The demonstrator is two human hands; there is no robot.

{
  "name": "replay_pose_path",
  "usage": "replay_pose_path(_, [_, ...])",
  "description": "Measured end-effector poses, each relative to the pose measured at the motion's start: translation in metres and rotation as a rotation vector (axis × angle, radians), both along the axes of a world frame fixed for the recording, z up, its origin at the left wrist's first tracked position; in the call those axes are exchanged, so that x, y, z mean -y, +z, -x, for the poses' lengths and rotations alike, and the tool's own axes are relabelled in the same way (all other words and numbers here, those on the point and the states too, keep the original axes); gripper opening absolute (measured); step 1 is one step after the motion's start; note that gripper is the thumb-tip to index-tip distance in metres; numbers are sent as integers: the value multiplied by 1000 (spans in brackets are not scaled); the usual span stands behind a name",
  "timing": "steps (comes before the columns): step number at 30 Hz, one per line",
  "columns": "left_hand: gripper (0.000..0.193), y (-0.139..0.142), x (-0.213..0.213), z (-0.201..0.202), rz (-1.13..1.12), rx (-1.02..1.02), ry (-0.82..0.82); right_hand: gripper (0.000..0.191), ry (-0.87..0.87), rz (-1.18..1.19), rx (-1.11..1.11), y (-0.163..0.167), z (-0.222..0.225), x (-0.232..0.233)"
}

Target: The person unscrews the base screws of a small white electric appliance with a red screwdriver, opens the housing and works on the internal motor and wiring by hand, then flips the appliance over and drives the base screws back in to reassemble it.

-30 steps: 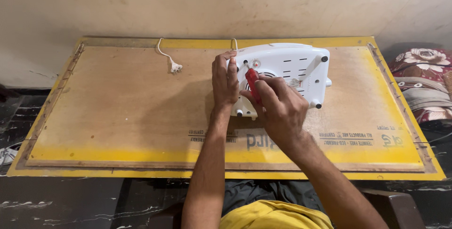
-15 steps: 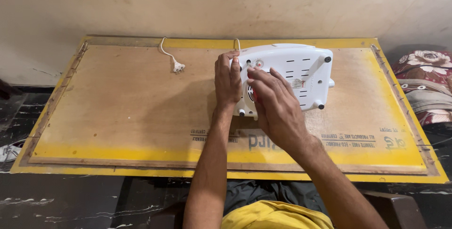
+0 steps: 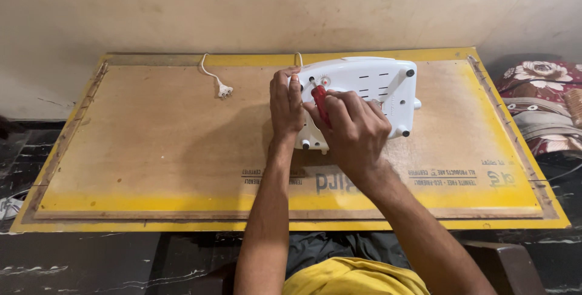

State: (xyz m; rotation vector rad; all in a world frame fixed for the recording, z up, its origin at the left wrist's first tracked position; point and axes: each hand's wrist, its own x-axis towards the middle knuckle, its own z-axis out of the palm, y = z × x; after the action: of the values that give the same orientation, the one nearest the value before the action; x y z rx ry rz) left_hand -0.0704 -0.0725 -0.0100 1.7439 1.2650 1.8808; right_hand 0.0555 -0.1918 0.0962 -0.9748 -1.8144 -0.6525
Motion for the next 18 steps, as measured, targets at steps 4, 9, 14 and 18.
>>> replay_pose_path(4, [40,1,1,-2,69,18,14,34,116,20,-98,5,-1,-1])
replay_pose_path(9, [44,5,3,-1,32,-16,12,32,179,-95,-374,11,-52,45])
replay_pose_path(14, [47,5,12,-2,-21,-10,-6,21,-51,-24,-752,7,-107,72])
replay_pose_path(18, [44,7,16,2,-98,-129,36,14,-225,321,-747,-5,-141,59])
